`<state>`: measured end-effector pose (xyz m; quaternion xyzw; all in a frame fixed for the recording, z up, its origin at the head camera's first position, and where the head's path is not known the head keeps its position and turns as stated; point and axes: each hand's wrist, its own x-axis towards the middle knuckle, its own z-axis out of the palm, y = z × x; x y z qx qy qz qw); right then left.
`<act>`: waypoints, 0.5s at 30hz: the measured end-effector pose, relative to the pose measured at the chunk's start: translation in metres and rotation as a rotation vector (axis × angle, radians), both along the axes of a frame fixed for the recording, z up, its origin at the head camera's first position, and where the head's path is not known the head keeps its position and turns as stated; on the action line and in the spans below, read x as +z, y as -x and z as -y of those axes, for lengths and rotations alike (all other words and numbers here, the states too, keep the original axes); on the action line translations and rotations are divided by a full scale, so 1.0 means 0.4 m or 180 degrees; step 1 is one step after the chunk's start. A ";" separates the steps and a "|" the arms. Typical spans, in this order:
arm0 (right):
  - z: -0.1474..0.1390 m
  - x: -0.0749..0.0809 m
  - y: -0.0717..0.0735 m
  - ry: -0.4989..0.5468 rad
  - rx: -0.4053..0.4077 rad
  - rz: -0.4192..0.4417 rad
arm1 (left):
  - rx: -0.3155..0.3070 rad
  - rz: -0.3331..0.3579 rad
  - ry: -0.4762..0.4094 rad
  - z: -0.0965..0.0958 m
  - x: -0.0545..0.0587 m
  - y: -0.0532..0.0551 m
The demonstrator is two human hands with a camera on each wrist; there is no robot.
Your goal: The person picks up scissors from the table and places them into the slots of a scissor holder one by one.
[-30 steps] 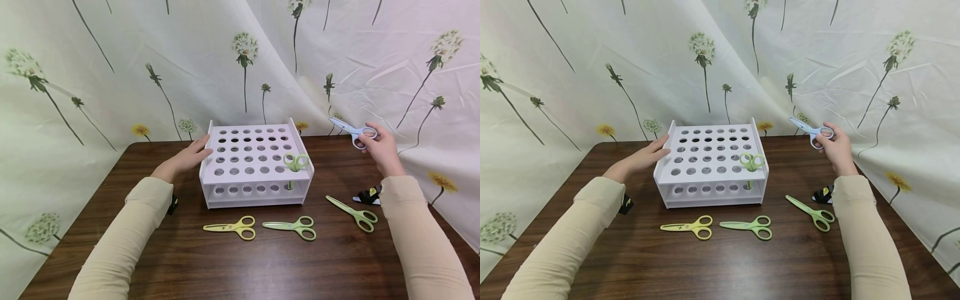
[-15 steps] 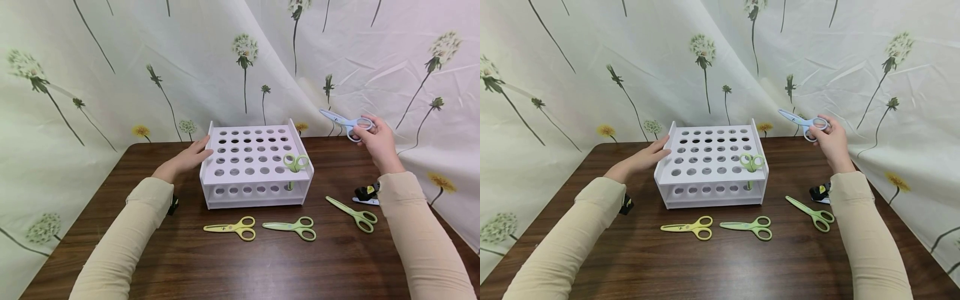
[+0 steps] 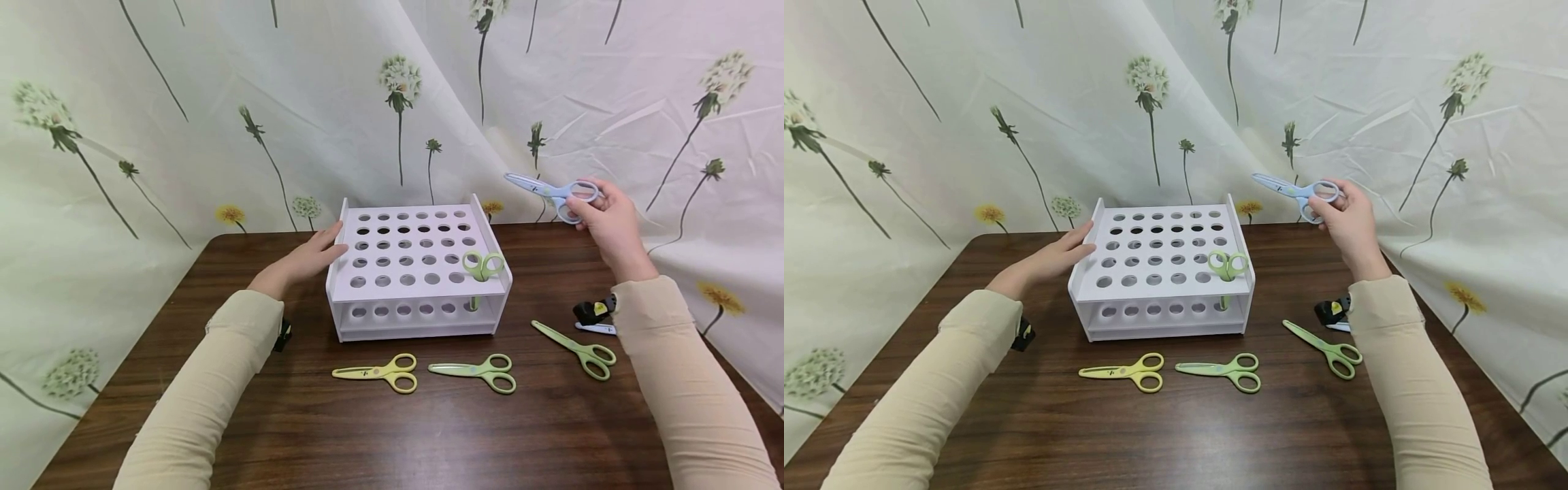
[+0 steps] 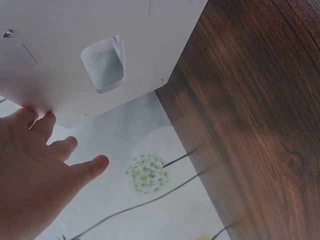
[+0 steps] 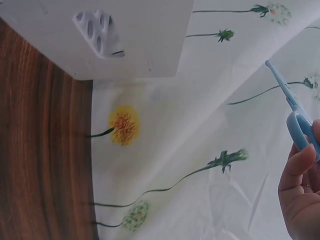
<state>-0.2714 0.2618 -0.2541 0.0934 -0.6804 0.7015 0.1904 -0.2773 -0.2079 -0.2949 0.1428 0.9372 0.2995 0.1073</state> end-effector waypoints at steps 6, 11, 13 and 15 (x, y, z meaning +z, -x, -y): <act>0.023 0.018 -0.015 0.0011 0.0083 -0.0058 | -0.0027 0.0003 -0.0006 0.000 0.000 -0.002; 0.039 0.028 -0.022 -0.0060 0.0107 -0.0095 | -0.0041 -0.0008 0.0000 -0.001 0.002 -0.003; 0.045 0.031 -0.024 -0.0102 0.0115 -0.0115 | -0.0044 -0.0011 0.0001 -0.001 0.003 -0.003; 0.051 0.034 -0.026 -0.0125 0.0134 -0.0134 | -0.0030 0.0004 -0.0003 -0.001 0.003 -0.003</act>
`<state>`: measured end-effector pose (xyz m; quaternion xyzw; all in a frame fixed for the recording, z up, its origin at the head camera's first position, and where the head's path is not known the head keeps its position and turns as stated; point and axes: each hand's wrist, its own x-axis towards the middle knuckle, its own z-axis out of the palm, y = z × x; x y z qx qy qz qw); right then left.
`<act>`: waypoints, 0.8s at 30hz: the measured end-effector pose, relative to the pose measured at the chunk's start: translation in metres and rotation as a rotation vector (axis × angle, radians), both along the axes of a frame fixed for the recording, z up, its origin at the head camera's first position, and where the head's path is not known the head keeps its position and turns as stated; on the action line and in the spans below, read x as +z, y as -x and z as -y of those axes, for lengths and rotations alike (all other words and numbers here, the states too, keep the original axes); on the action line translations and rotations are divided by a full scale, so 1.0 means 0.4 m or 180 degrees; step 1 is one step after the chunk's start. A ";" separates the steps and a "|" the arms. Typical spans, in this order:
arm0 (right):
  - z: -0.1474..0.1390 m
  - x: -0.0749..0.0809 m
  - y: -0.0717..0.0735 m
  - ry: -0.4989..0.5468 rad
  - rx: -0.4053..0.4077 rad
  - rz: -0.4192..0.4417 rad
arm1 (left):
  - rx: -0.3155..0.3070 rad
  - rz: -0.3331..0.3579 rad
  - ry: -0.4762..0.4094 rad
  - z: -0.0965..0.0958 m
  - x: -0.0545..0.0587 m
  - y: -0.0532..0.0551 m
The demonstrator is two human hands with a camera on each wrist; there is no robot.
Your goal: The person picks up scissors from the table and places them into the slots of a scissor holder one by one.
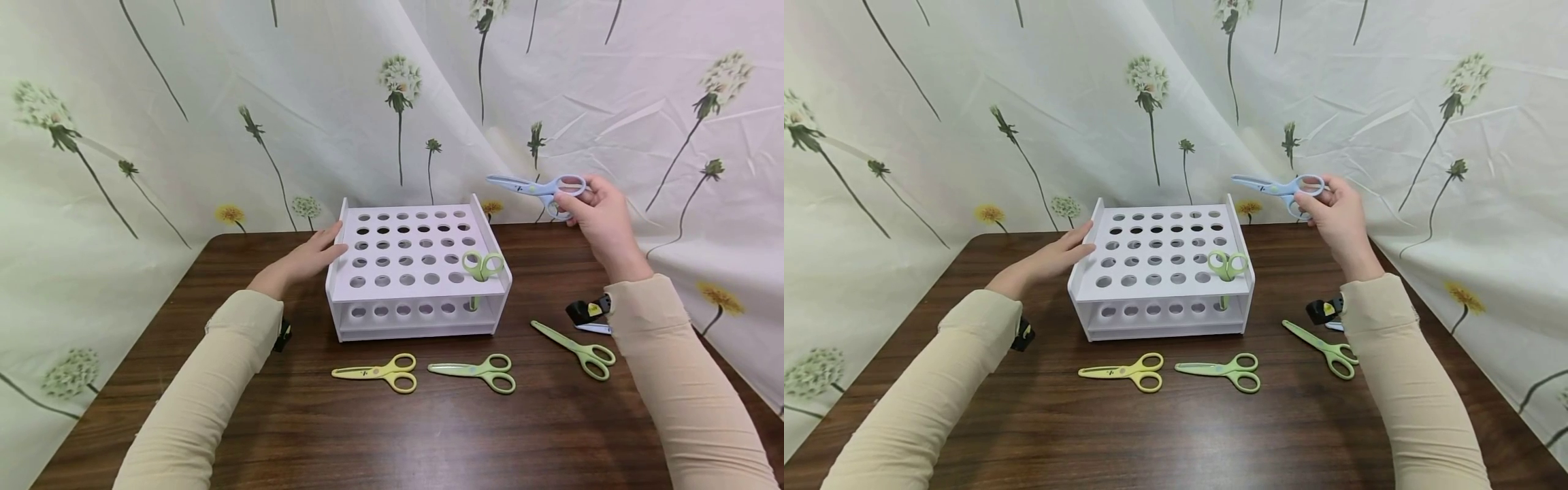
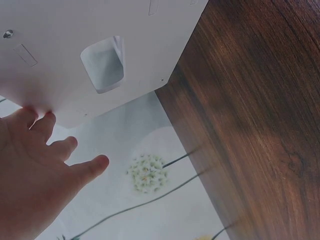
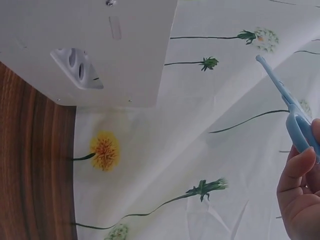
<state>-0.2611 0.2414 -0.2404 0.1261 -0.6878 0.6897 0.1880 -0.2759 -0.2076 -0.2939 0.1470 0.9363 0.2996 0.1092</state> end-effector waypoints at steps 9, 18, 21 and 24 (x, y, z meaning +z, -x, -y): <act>0.024 0.012 -0.010 0.0019 0.0049 -0.0003 | 0.0052 0.0055 -0.0019 0.001 -0.002 0.001; 0.045 0.021 -0.016 -0.0002 0.0153 -0.0003 | 0.0049 0.0038 -0.0030 0.001 -0.003 0.002; 0.053 0.023 -0.018 0.0093 0.0276 -0.0029 | 0.0026 0.0015 -0.0016 0.000 -0.004 0.004; 0.060 0.024 -0.019 0.0107 0.0357 -0.0080 | 0.0004 -0.0004 0.0008 -0.001 -0.003 0.005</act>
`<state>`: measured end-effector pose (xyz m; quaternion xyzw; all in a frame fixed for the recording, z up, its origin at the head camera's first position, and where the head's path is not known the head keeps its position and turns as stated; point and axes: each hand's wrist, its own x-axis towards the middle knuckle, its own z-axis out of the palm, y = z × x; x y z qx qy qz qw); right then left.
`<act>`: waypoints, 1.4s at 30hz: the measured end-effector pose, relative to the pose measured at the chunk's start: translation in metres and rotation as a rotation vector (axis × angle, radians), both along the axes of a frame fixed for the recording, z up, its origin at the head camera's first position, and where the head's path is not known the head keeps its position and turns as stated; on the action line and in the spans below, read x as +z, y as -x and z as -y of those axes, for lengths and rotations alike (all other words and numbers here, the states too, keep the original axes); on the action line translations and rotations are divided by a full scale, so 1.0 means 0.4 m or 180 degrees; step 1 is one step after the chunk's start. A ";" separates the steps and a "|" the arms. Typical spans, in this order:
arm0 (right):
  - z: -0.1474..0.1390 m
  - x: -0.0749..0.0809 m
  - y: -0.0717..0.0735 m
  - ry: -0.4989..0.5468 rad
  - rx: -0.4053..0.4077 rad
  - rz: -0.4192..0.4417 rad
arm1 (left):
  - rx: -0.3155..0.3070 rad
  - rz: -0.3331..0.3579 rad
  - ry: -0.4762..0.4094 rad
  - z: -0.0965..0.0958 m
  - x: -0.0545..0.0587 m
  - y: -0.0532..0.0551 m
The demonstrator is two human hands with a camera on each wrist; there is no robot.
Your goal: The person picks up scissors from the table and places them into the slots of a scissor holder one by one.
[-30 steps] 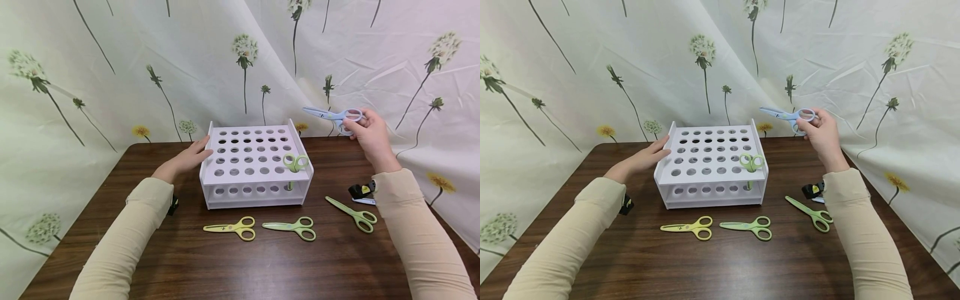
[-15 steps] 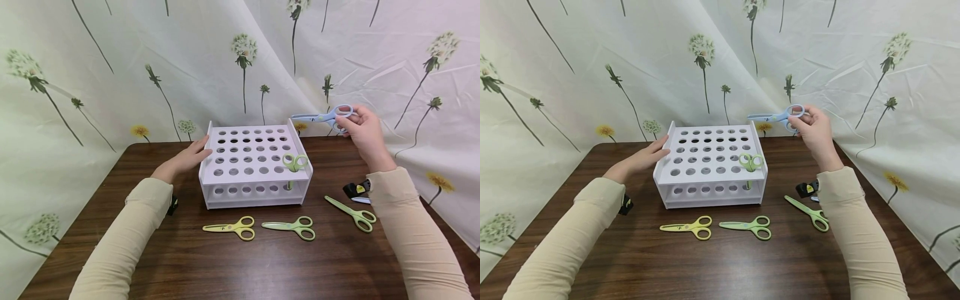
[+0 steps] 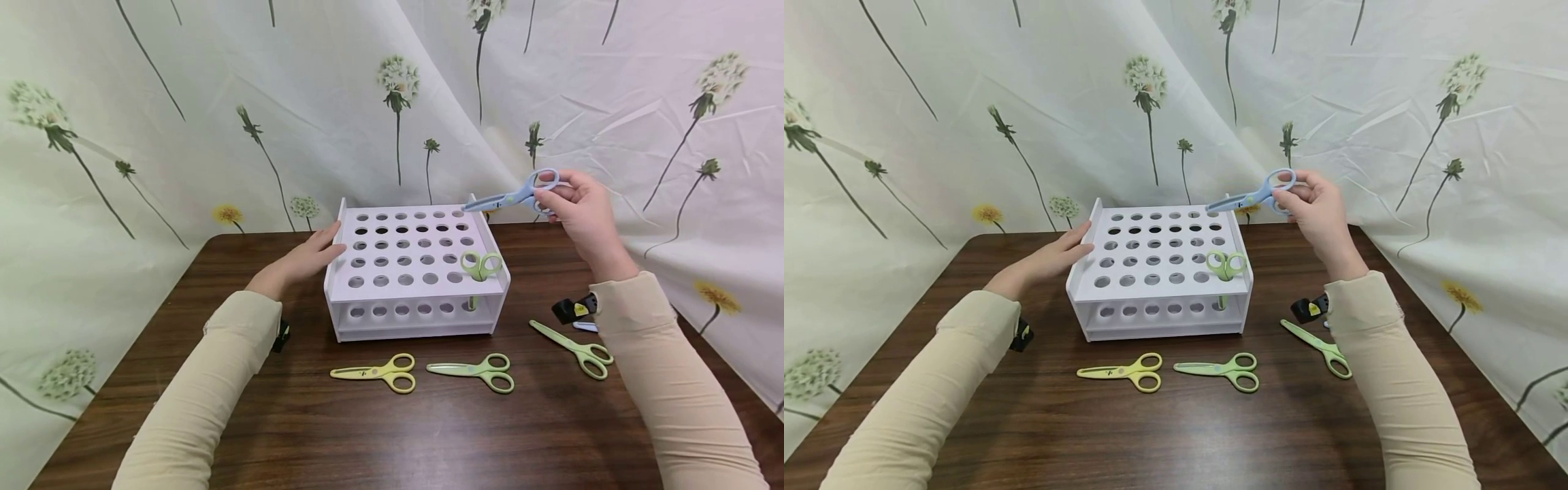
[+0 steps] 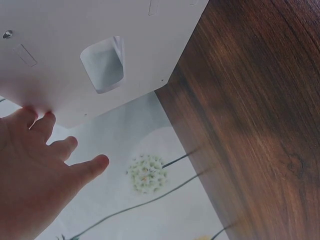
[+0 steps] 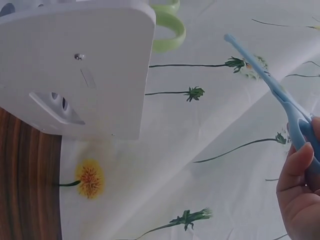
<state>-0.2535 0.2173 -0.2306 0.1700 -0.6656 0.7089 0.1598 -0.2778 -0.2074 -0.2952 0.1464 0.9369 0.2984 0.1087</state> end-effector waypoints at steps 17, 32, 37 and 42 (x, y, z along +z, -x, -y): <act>0.037 -0.004 -0.008 -0.0366 0.0088 -0.0123 | 0.0001 -0.0008 0.0009 0.000 0.004 -0.003; 0.067 -0.010 -0.018 -0.0567 0.0219 -0.0094 | -0.0008 -0.0018 -0.0008 0.003 -0.002 -0.003; 0.074 -0.008 -0.021 -0.0734 0.0215 -0.0079 | -0.0004 -0.0001 -0.0015 0.001 0.000 -0.002; 0.078 -0.012 -0.020 -0.0938 0.0154 -0.0064 | 0.0012 0.0028 -0.0017 0.001 0.001 -0.002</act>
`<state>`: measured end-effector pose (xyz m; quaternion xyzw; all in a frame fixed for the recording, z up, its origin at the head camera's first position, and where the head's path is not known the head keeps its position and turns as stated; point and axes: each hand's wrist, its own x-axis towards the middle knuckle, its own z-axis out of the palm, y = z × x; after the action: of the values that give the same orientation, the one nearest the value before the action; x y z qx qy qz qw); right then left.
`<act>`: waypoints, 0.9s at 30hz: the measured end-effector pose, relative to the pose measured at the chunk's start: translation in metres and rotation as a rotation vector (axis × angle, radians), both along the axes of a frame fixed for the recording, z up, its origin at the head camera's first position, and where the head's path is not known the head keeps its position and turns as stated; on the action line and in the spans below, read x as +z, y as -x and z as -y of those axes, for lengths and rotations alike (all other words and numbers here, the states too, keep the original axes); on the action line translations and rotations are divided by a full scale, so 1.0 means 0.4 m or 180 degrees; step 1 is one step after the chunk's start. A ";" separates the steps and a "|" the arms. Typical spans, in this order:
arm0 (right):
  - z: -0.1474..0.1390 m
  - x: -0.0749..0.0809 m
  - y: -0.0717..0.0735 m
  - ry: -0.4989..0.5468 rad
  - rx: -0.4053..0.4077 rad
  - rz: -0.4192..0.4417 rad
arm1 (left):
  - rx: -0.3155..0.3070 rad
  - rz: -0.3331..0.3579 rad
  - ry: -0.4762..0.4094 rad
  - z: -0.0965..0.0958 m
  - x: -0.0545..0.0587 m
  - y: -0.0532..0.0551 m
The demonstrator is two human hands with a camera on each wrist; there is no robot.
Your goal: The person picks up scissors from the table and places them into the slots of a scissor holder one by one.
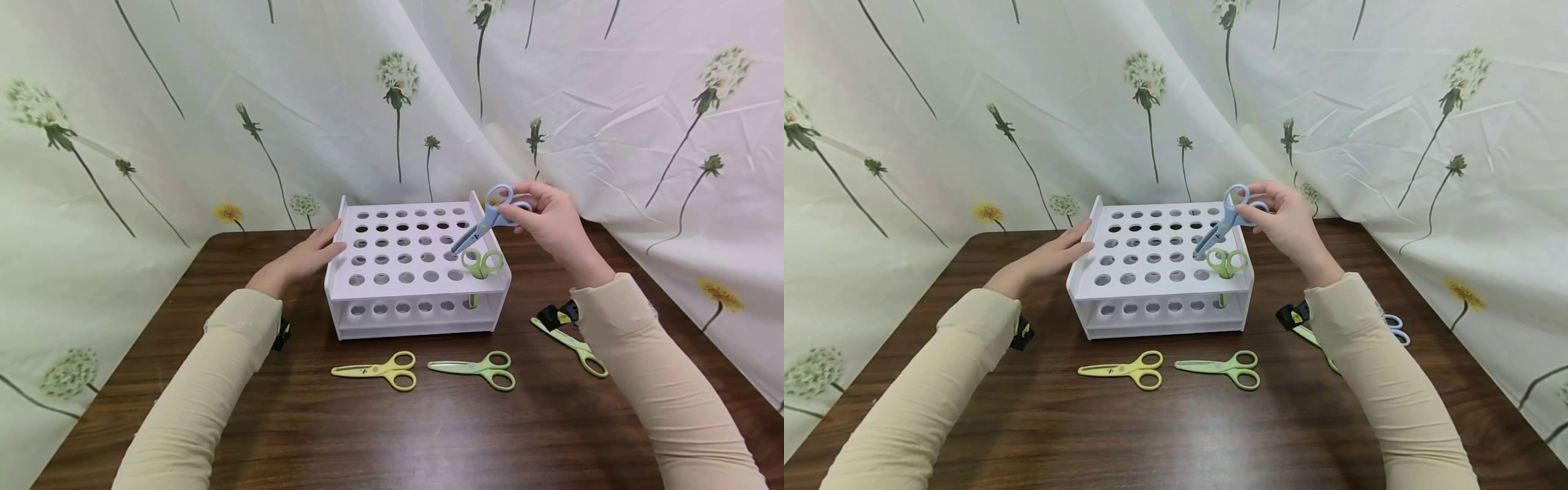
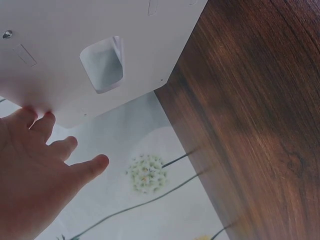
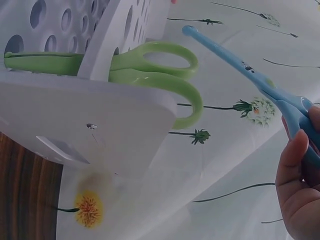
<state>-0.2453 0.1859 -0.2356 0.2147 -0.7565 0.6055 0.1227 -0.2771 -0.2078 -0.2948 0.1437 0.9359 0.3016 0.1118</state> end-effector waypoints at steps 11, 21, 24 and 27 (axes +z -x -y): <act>0.010 -0.015 0.006 -0.0206 -0.0027 0.0039 | -0.0007 -0.0018 -0.0029 0.001 -0.002 0.001; 0.025 -0.023 0.002 -0.0357 0.0002 0.0068 | -0.0005 -0.0010 -0.0056 0.002 -0.002 -0.001; 0.027 -0.026 0.002 -0.0411 -0.0006 0.0061 | -0.0005 -0.0004 -0.0065 0.001 -0.001 -0.003; 0.029 -0.029 0.004 -0.0454 -0.0023 0.0016 | -0.0014 -0.0010 -0.0069 0.001 0.000 -0.004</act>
<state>-0.2471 0.1744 -0.2473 0.2186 -0.7987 0.5502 0.1074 -0.2756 -0.2081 -0.2949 0.1473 0.9324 0.3114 0.1094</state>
